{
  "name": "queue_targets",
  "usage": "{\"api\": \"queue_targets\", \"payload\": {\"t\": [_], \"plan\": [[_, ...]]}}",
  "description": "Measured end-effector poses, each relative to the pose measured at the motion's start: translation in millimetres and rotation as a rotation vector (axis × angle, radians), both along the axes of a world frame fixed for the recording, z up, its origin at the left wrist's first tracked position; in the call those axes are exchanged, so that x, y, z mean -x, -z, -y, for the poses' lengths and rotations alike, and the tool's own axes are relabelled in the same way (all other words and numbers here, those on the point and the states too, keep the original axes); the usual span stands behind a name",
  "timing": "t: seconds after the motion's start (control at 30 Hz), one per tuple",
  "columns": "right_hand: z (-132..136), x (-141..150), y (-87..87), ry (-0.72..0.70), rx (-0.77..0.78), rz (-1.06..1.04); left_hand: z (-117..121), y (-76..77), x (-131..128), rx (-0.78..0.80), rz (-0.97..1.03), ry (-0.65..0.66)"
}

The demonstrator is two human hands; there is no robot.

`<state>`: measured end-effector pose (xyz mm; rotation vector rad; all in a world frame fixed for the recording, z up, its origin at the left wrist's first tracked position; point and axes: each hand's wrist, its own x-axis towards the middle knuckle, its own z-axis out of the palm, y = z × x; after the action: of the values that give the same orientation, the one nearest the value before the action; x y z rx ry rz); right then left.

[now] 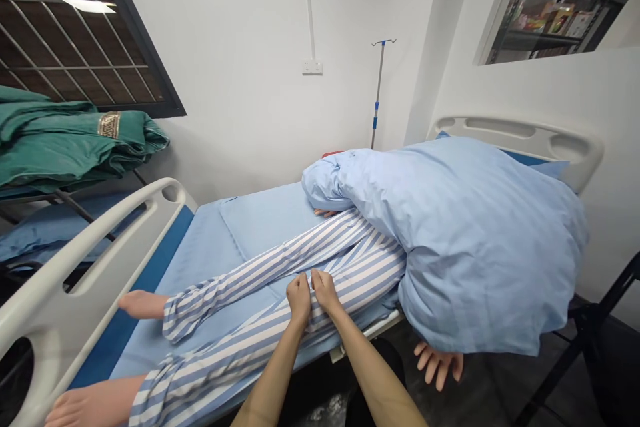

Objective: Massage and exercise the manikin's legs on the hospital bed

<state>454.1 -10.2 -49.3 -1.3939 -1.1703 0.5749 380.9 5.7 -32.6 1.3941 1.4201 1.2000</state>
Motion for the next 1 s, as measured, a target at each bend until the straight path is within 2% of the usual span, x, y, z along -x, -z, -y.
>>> {"api": "queue_targets", "payload": {"t": [0.1,0.2,0.27,0.33,0.5,0.6,0.7,0.8,0.9,1.0], "plan": [[-2,-2,-0.7,0.013,-0.016,-0.142,0,0.6,-14,0.084,0.113,-0.08],[-2,-2,-1.2,0.055,-0.024,-0.184,5,6.3,-20,0.042,0.015,-0.061],[-2,-2,-3.0,0.069,-0.012,-0.135,7,10.1,-19,0.005,-0.051,-0.034],[0,-2,-7.9,0.079,0.046,-0.003,8,12.7,-17,-0.006,-0.073,-0.027],[6,-11,-26.5,0.063,0.246,0.555,6,17.5,-14,-0.026,-0.01,0.027],[8,-19,-25.9,0.012,0.258,0.65,7,20.2,-14,-0.04,-0.017,0.016],[9,-24,-14.8,0.046,0.209,0.543,8,18.6,-16,-0.056,-0.037,0.007],[10,-27,-5.6,0.104,0.119,0.356,7,10.2,-24,-0.003,0.049,0.023],[9,-30,-3.8,0.086,0.011,0.156,4,-0.6,-37,0.101,0.208,0.042],[6,-32,-3.7,0.112,-0.043,-0.001,4,-4.5,-48,0.074,0.214,0.031]]}}
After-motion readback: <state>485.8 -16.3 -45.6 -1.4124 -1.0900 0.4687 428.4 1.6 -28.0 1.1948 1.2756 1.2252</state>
